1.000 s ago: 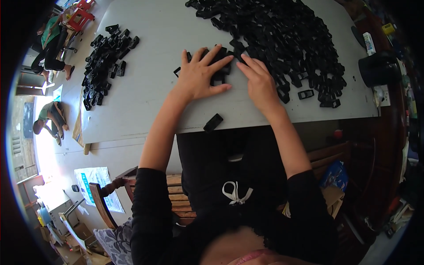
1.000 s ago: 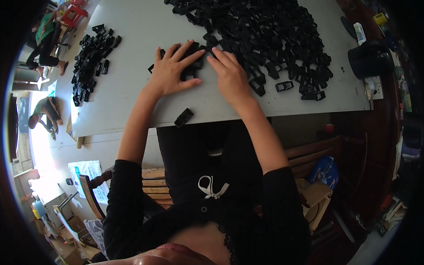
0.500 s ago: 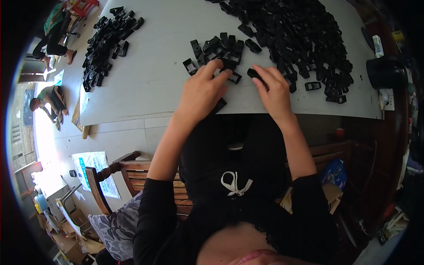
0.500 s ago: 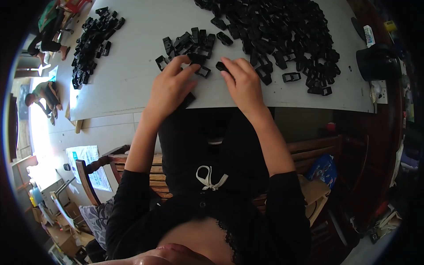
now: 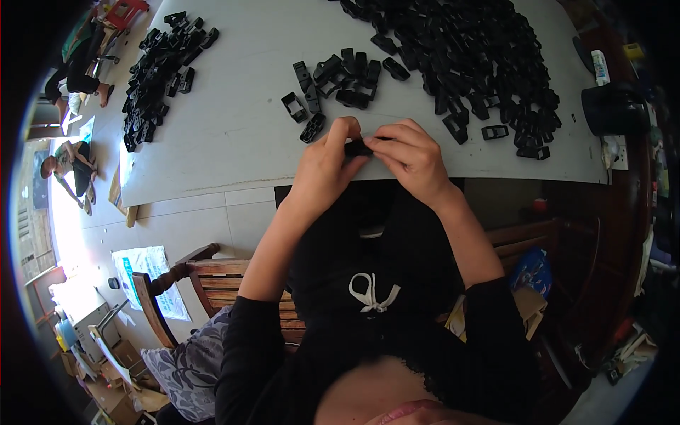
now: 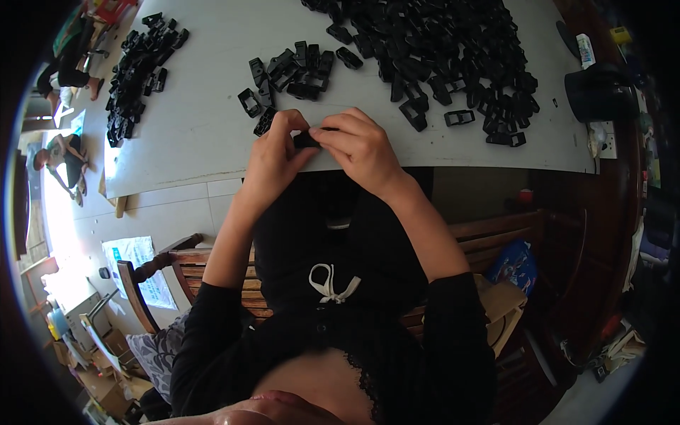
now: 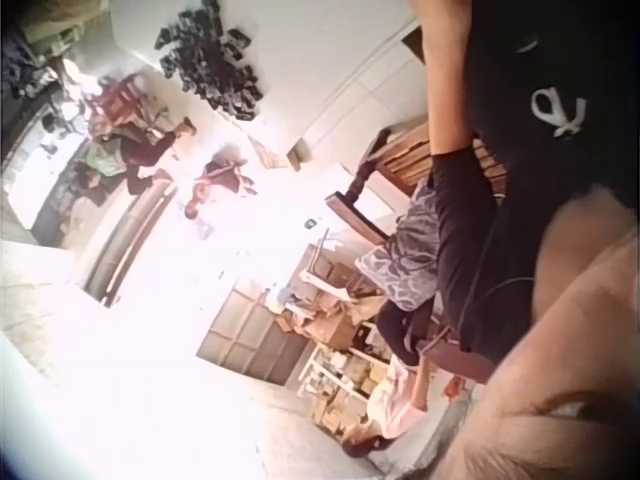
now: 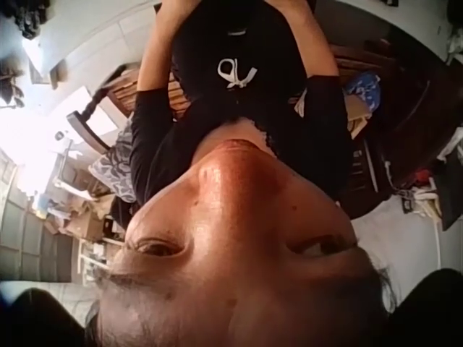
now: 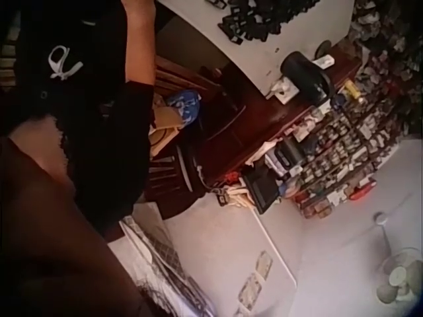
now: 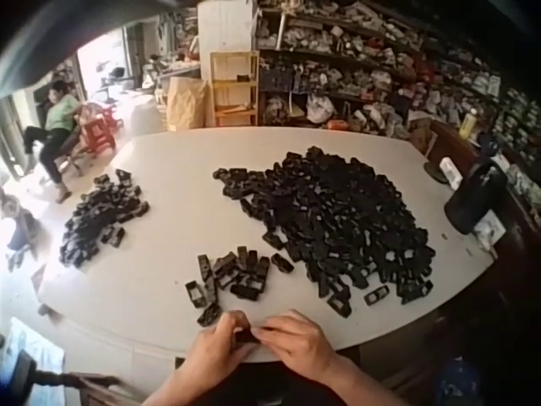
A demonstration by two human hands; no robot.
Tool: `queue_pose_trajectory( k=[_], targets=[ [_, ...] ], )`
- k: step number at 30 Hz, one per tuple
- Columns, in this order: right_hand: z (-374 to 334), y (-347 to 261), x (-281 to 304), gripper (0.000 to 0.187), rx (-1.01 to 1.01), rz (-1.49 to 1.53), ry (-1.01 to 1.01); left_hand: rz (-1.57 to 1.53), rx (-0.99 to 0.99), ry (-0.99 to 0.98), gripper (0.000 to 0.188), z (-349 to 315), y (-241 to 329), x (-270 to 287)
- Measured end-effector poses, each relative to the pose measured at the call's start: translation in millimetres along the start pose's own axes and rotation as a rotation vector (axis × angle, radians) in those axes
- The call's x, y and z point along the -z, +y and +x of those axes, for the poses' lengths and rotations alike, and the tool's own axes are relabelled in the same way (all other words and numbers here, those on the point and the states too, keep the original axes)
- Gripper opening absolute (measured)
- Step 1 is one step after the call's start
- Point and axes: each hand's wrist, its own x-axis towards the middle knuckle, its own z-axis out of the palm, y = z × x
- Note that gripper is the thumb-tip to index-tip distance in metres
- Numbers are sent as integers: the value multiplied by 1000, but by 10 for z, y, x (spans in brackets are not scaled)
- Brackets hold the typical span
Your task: The recorder is inspecting and sorting a large quantity of small black plastic components on a table.
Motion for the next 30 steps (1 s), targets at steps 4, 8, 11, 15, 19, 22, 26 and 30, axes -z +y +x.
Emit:
queue_pose_trajectory(
  k=[4, 8, 11, 15, 19, 22, 26, 30],
  targets=[
    [3, 34, -49, 28, 151, -119, -47, 0, -16, 23, 47, -19, -24, -80],
    [-86, -67, -16, 30, 206, -333, -59, -44, 70, 26, 44, -105, 20, -24],
    [-47, -50, 2, 30, 149, -216, -141, -21, 47, 3, 40, -218, 26, 1],
    [275, 110, -170, 29, 59, -172, 70, -33, -9, -53, 28, -297, 138, 181],
    [434, 142, -306, 31, -73, -361, 4, 147, 106, 275, 21, -193, 47, 258],
    [306, 91, -311, 32, -4, -380, 40, 248, 54, 386, 19, -88, -79, 337],
    [158, 102, -262, 32, -66, -308, 73, 467, 95, 307, 26, 75, -171, 495],
    [120, 97, -266, 30, -186, -129, 107, 640, -26, 264, 22, 7, -288, 635]
  ],
)
